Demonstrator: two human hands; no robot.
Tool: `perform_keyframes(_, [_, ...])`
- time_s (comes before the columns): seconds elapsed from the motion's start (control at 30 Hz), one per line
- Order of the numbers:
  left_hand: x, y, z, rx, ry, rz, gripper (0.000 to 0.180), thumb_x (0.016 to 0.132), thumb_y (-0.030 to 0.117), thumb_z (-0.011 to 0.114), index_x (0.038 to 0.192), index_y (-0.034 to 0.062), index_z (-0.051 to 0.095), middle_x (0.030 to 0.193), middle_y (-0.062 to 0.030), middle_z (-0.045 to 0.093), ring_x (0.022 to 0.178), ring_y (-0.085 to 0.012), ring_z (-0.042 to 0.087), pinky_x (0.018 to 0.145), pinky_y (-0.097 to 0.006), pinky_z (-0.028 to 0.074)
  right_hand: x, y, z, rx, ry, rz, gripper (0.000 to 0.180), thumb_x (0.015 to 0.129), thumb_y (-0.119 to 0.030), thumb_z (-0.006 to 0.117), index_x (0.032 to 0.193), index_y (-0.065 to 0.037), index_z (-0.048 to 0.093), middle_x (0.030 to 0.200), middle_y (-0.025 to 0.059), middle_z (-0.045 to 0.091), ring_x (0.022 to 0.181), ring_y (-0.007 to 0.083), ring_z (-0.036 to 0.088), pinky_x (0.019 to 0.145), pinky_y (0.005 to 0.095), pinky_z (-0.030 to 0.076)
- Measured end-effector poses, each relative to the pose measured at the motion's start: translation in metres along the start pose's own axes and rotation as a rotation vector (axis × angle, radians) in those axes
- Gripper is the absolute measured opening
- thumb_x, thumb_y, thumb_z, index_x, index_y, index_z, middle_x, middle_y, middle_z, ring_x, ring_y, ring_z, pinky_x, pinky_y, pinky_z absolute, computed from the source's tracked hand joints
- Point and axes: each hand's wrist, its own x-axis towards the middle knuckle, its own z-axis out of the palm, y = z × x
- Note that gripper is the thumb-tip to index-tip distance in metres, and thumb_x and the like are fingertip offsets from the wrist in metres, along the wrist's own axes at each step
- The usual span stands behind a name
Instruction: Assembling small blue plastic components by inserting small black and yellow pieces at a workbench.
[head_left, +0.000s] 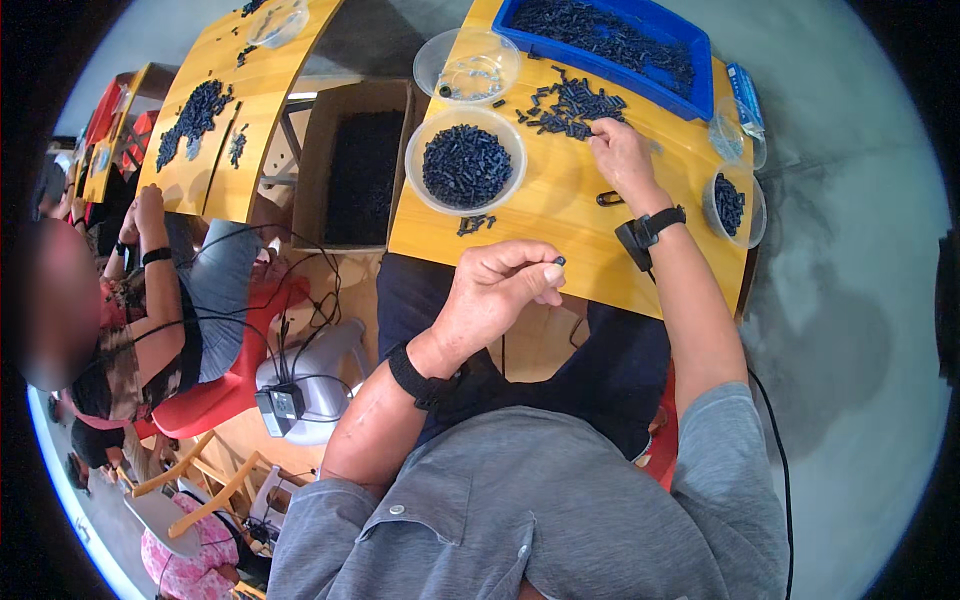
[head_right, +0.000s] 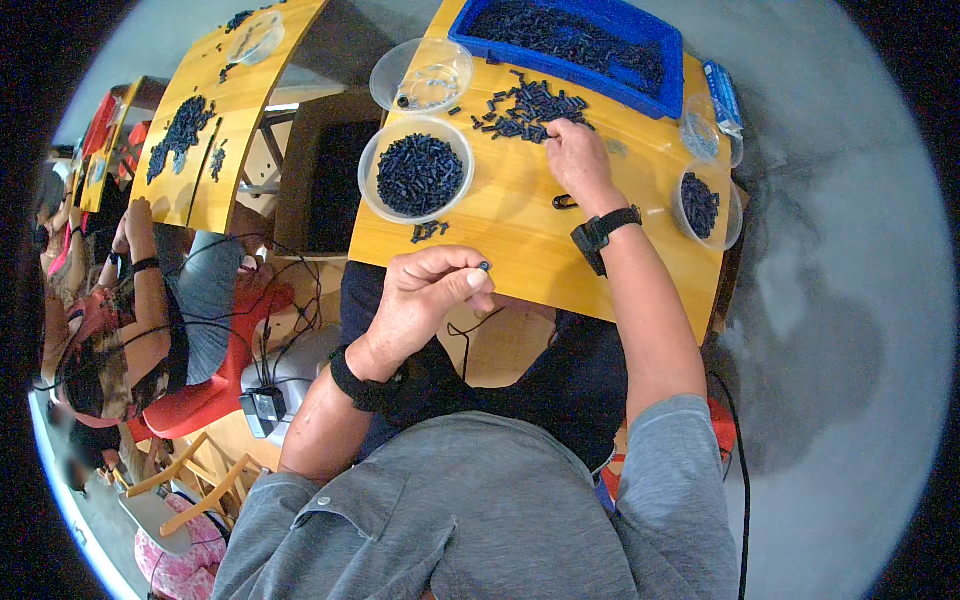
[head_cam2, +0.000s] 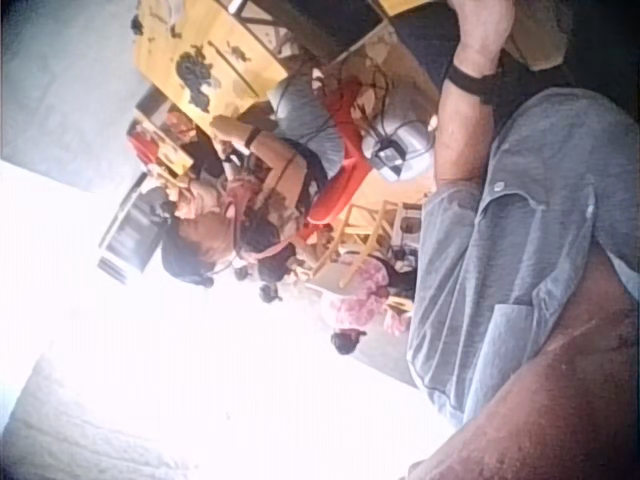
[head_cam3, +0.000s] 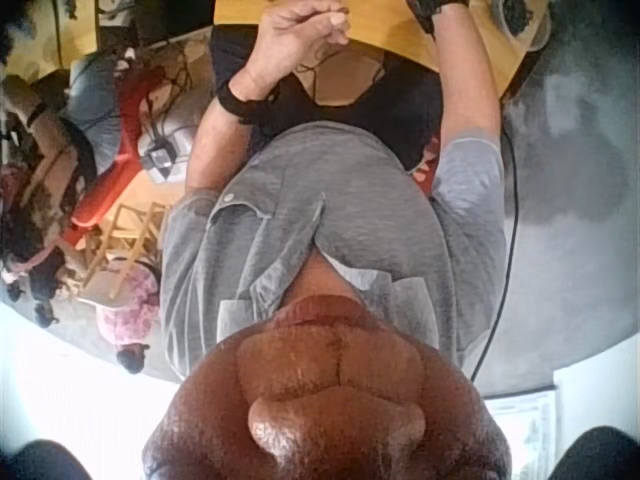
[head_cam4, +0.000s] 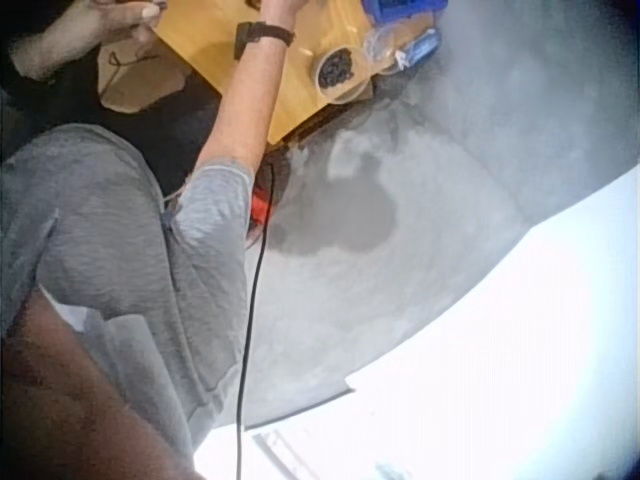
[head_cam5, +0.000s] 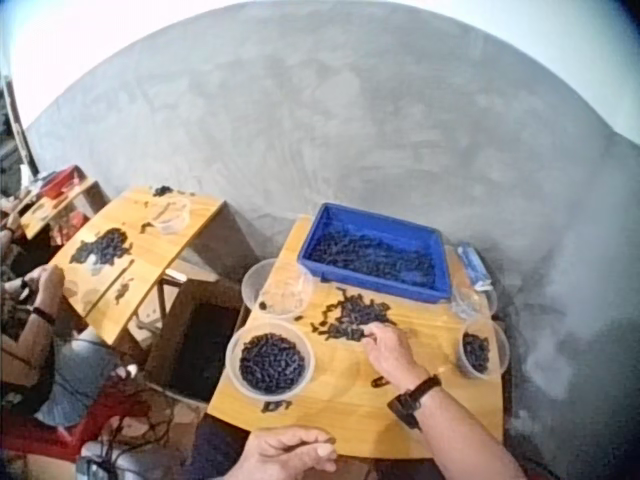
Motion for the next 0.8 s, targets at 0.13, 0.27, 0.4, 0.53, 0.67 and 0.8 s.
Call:
perform_keyframes(0.13, [0.003,0.001,0.0,-0.001,0.014,-0.034,0.011,0.088,0.005,0.059,0.096,-0.0012,0.062,0.082,-0.0073,0.066,0.069,-0.0128,0.064,0.064,-0.024,0.053,0.0,0.0,0.002,-0.05,-0.003,-0.022,0.011,0.079,-0.012,0.059,0.087,-0.005,0.062,0.08,0.0185,0.062,0.079,0.0368,0.06,0.069,0.0438,0.047])
perform_keyframes(0.27, [0.005,0.0,0.001,-0.011,0.0,-0.032,0.011,0.088,0.005,0.059,0.097,-0.0013,0.062,0.083,-0.0089,0.066,0.068,-0.014,0.065,0.063,-0.025,0.053,-0.001,-0.002,0.002,-0.147,0.0,-0.031,0.009,0.08,-0.011,0.057,0.083,-0.005,0.061,0.08,0.0185,0.062,0.079,0.0367,0.059,0.069,0.0445,0.047])
perform_keyframes(0.4, [0.005,0.005,0.003,0.003,-0.007,-0.038,0.011,0.088,0.004,0.058,0.097,-0.002,0.062,0.084,-0.0097,0.067,0.068,-0.0149,0.065,0.063,-0.025,0.053,-0.004,-0.005,-0.002,-0.112,0.066,-0.009,0.008,0.082,-0.01,0.054,0.081,-0.004,0.06,0.079,0.0187,0.062,0.075,0.0353,0.06,0.066,0.0426,0.048])
perform_keyframes(0.53, [0.003,0.009,0.006,-0.003,0.009,-0.047,0.013,0.088,0.003,0.058,0.099,-0.0032,0.061,0.084,-0.0111,0.066,0.069,-0.0169,0.065,0.063,-0.026,0.054,-0.016,-0.021,-0.026,0.296,-0.022,0.201,0.007,0.084,-0.008,0.054,0.083,-0.002,0.058,0.073,0.0138,0.062,0.06,0.021,0.062,0.057,0.0353,0.048])
perform_keyframes(0.67, [0.002,0.015,0.014,-0.045,0.036,-0.034,0.017,0.088,0.003,0.058,0.103,-0.0048,0.06,0.084,-0.0145,0.066,0.07,-0.0208,0.066,0.065,-0.029,0.055,-0.038,-0.057,-0.06,0.632,-0.055,0.268,0.006,0.085,-0.005,0.057,0.085,0.001,0.06,0.067,0.0032,0.058,0.058,0.0098,0.059,0.051,0.0243,0.049])
perform_keyframes(0.8, [-0.004,0.014,0.017,-0.093,0.001,0.027,0.017,0.088,0.003,0.057,0.104,-0.0029,0.06,0.085,-0.0153,0.066,0.072,-0.0229,0.066,0.066,-0.031,0.056,-0.068,-0.092,-0.093,0.801,-0.179,0.252,0.011,0.086,-0.005,0.059,0.092,0.003,0.061,0.072,0.0039,0.06,0.059,0.0096,0.059,0.051,0.0223,0.051])
